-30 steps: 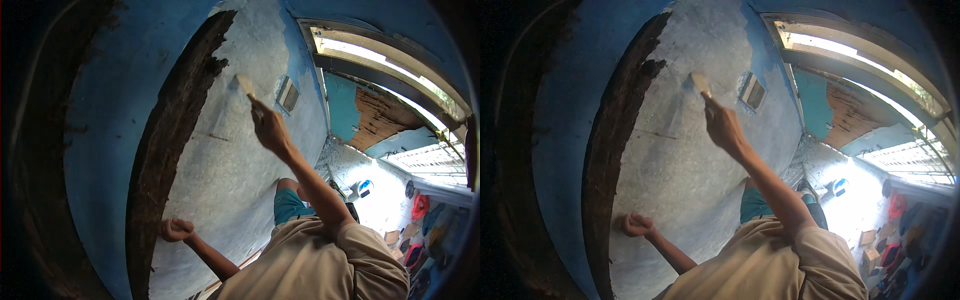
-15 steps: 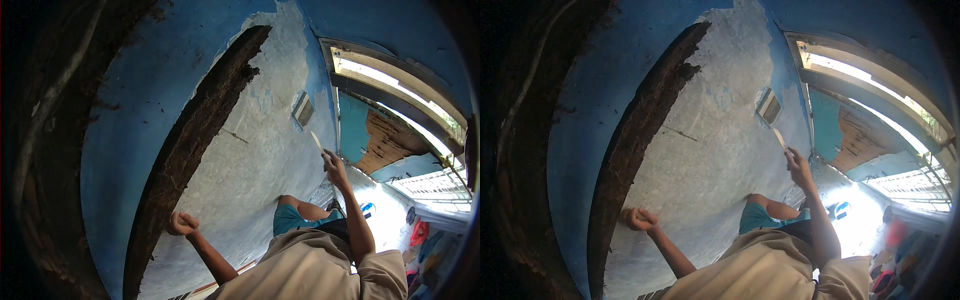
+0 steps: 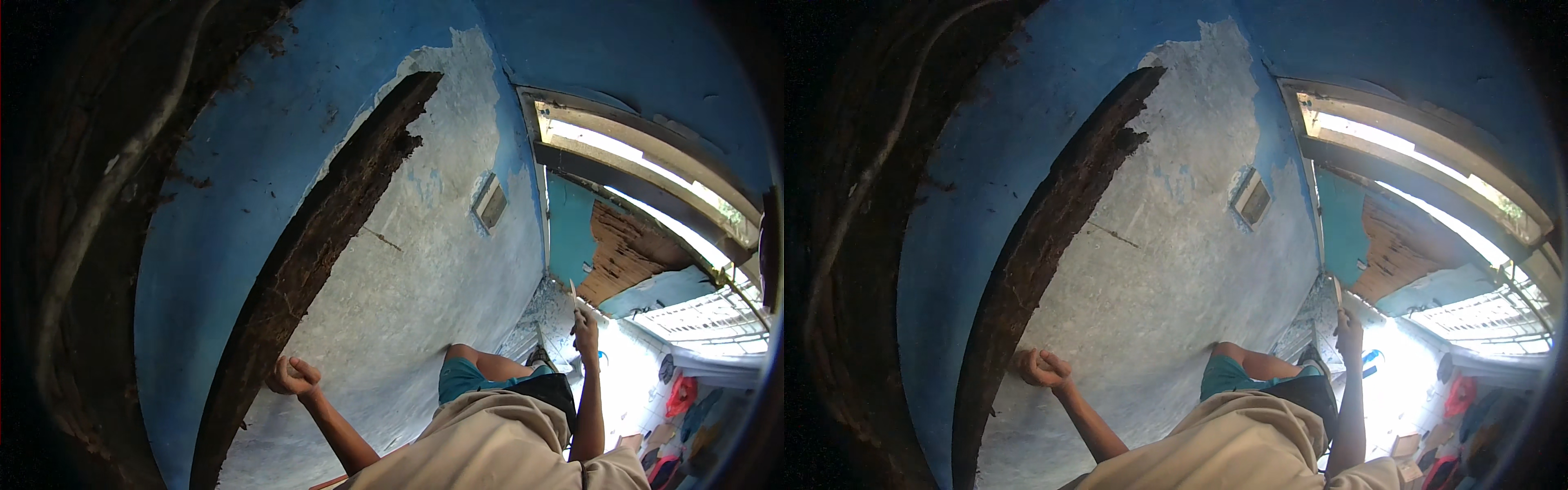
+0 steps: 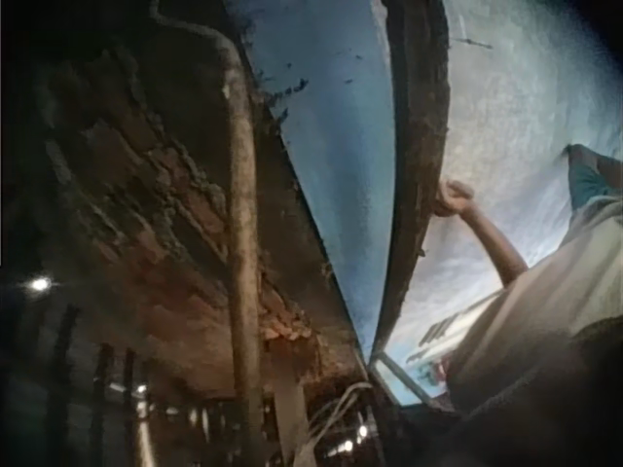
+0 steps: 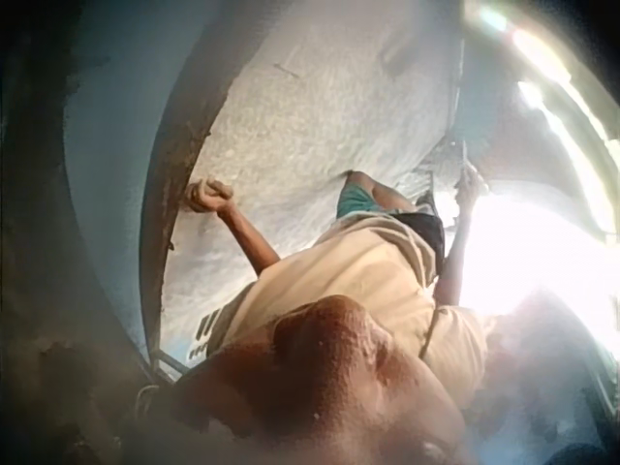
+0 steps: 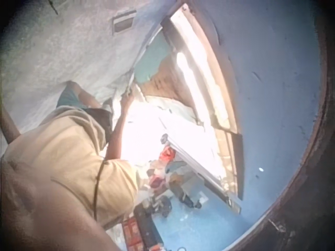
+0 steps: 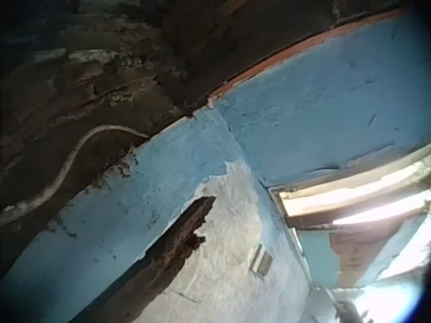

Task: The person scrapes old paint off a wall using a scraper tool while holding a wooden board.

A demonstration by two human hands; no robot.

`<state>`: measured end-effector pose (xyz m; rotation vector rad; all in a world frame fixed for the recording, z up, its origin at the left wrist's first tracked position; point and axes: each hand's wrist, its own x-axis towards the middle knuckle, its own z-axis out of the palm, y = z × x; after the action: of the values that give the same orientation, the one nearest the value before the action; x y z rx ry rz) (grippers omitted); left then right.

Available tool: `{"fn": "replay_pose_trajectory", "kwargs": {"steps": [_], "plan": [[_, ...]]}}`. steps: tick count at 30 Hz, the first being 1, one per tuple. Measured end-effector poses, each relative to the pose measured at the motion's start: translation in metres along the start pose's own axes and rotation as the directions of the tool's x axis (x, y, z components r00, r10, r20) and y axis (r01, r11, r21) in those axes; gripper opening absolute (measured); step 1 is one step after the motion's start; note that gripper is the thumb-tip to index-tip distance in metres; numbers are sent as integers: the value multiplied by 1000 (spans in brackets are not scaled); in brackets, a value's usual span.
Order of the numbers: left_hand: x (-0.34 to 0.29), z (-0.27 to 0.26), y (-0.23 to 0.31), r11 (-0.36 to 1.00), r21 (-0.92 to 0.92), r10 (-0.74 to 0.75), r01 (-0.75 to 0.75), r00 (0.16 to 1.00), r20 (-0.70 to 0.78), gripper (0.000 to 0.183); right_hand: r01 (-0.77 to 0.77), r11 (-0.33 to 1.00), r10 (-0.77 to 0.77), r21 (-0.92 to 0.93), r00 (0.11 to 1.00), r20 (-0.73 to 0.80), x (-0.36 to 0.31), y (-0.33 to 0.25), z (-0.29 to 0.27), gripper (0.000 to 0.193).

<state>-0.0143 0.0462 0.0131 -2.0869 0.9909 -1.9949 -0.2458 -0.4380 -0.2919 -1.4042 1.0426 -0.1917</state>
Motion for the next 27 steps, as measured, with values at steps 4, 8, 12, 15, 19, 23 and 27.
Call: {"fn": "replay_pose_trajectory", "kwargs": {"steps": [4,8,12,15,19,23,27], "plan": [[4,-1,2,1000,24,13,-13,999,33,16,-72,997,72,7,997,13,-4,16,0,42],[6,-2,7,999,33,1,-2,999,42,16,-75,997,75,-4,997,36,-4,15,1,41],[0,1,2,999,-18,-34,34,999,5,15,-49,999,49,-9,998,50,-1,4,2,40],[5,3,3,999,-32,-4,4,1000,-17,14,-49,999,49,-4,997,61,0,2,1,40],[7,3,3,998,-55,-25,24,1000,-19,14,-31,999,30,14,997,74,-1,5,0,40],[3,1,3,994,-88,-61,61,998,1,15,-43,999,44,-10,997,64,-3,14,-7,40],[-5,-8,10,935,-285,-229,209,973,-37,19,-45,998,43,51,999,30,-6,27,-13,40]]}}
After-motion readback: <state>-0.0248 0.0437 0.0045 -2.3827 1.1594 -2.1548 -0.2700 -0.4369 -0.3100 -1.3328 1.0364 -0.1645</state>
